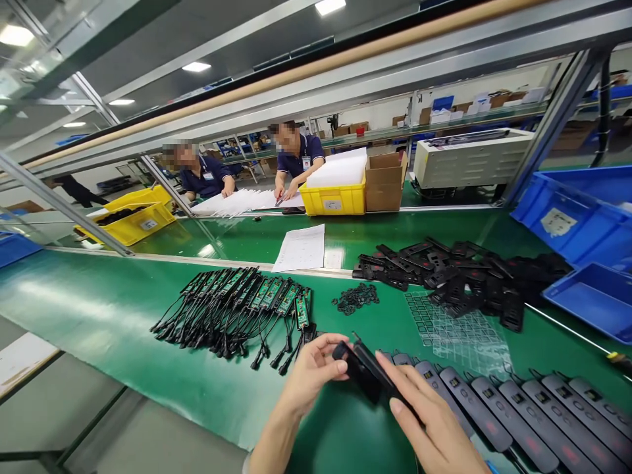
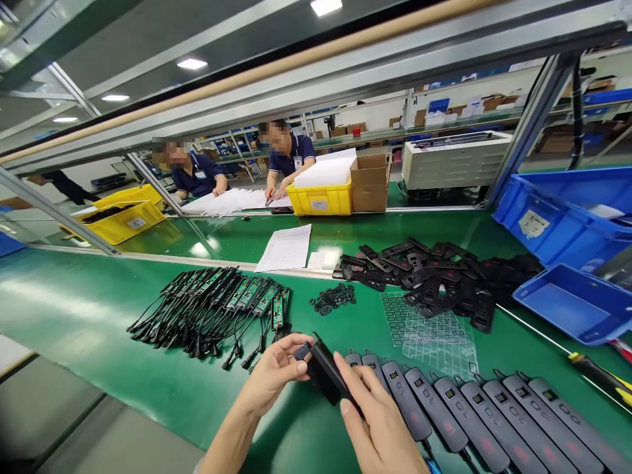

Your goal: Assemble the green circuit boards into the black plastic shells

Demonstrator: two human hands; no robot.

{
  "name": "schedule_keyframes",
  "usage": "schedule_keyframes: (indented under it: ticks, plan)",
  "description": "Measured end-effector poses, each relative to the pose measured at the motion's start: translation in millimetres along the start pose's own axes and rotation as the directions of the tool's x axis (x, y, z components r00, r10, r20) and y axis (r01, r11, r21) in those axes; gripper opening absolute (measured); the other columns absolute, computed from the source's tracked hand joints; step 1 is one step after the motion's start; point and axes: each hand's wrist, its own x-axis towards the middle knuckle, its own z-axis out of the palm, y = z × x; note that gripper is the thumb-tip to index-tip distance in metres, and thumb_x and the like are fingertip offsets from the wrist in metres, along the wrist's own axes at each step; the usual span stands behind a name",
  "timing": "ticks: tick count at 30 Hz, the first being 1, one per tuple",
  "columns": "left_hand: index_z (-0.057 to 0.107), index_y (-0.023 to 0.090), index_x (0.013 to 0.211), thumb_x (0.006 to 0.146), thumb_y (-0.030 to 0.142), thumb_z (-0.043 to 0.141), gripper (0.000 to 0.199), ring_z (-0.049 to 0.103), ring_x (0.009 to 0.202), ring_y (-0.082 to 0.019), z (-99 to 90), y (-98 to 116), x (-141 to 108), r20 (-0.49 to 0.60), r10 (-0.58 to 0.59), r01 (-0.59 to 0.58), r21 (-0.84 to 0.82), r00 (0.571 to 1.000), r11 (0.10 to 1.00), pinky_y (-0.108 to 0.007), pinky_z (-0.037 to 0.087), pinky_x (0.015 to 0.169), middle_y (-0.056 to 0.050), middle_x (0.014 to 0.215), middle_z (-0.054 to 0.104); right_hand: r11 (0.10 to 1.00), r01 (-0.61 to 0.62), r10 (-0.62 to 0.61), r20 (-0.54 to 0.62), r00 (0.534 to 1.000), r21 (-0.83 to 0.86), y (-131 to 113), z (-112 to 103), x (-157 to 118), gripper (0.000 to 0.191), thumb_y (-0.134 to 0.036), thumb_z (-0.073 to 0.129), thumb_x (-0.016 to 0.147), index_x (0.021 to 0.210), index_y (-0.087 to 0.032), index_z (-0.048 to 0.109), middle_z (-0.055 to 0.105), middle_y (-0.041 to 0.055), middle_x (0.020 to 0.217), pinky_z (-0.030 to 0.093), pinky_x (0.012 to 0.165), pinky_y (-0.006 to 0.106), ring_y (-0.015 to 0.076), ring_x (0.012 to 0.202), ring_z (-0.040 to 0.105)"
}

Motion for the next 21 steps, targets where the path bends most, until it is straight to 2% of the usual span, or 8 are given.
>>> schedule_keyframes:
  ticks: [3,6,10,13,15,17,21]
  plan:
    - [0.067,0.016,0.094,0.053,0.029,0.087,0.047,0.06,0.068,-0.012,15.9,-7,-6,-0.045,0.002,-0.01,-0.175,0.999,0.984,-0.022,0.054,0.059,-0.004,0.086,0.064,0.989,0.079,-0.076,0.028,0.997,-0.125,2,6,-1,0.046,-0.032,0.037,0.095,0.14,-0.034,0.037,0.055,0.0068,0.116,0.054,0.072,0.022,0.0156,0.092,0.062]
    - [0.071,0.013,0.092,0.048,0.036,0.089,0.053,0.061,0.068,-0.014,25.3,-13,-9,-0.085,0.019,-0.038,-0.227,0.996,0.973,-0.023,0.054,0.061,-0.007,0.082,0.066,0.975,0.129,-0.12,0.064,0.991,-0.18,5,8,-4,0.046,-0.029,0.039,0.094,0.14,-0.034,0.037,0.054,0.0074,0.114,0.054,0.07,0.02,0.0138,0.085,0.062]
    - [0.072,0.013,0.095,0.051,0.038,0.087,0.053,0.066,0.079,-0.021,28.6,-16,-11,-0.103,0.047,-0.075,-0.282,0.994,0.956,-0.027,0.055,0.066,-0.011,0.087,0.07,0.942,0.201,-0.189,0.072,0.979,-0.269,10,9,-4,0.049,-0.024,0.042,0.093,0.14,-0.034,0.036,0.055,0.0075,0.109,0.054,0.073,0.021,0.0134,0.084,0.062]
    - [0.072,0.014,0.099,0.058,0.033,0.085,0.046,0.066,0.093,-0.026,29.5,-15,-14,-0.099,0.027,-0.059,-0.336,0.995,0.94,-0.03,0.054,0.077,-0.013,0.098,0.071,0.897,0.244,-0.236,0.067,0.969,-0.369,11,10,-4,0.049,-0.023,0.044,0.091,0.139,-0.035,0.039,0.056,0.0072,0.103,0.055,0.066,0.022,0.0137,0.077,0.063]
    - [0.072,0.014,0.097,0.061,0.027,0.084,0.04,0.066,0.095,-0.025,30.8,-15,-16,-0.131,0.018,-0.062,-0.342,0.991,0.938,-0.03,0.053,0.081,-0.013,0.099,0.071,0.888,0.234,-0.224,0.072,0.972,-0.396,11,11,-3,0.047,-0.023,0.044,0.092,0.137,-0.034,0.041,0.057,0.0068,0.1,0.055,0.06,0.022,0.014,0.073,0.063]
    - [0.072,0.013,0.093,0.061,0.023,0.083,0.035,0.067,0.093,-0.024,32.6,-15,-18,-0.178,0.025,-0.085,-0.336,0.984,0.938,-0.03,0.052,0.083,-0.012,0.094,0.073,0.907,0.186,-0.184,0.041,0.982,-0.378,10,12,-4,0.043,-0.024,0.042,0.093,0.135,-0.03,0.042,0.06,0.007,0.1,0.055,0.062,0.022,0.0155,0.077,0.065]
    - [0.073,0.014,0.088,0.06,0.024,0.083,0.032,0.069,0.087,-0.026,36.0,-19,-21,-0.247,0.072,-0.158,-0.351,0.966,0.923,-0.037,0.053,0.086,-0.009,0.086,0.074,0.942,0.08,-0.092,-0.023,0.995,-0.325,11,17,-6,0.021,-0.025,0.041,0.093,0.113,-0.025,0.051,0.063,0.0044,0.095,0.055,0.065,0.022,0.0167,0.081,0.065]
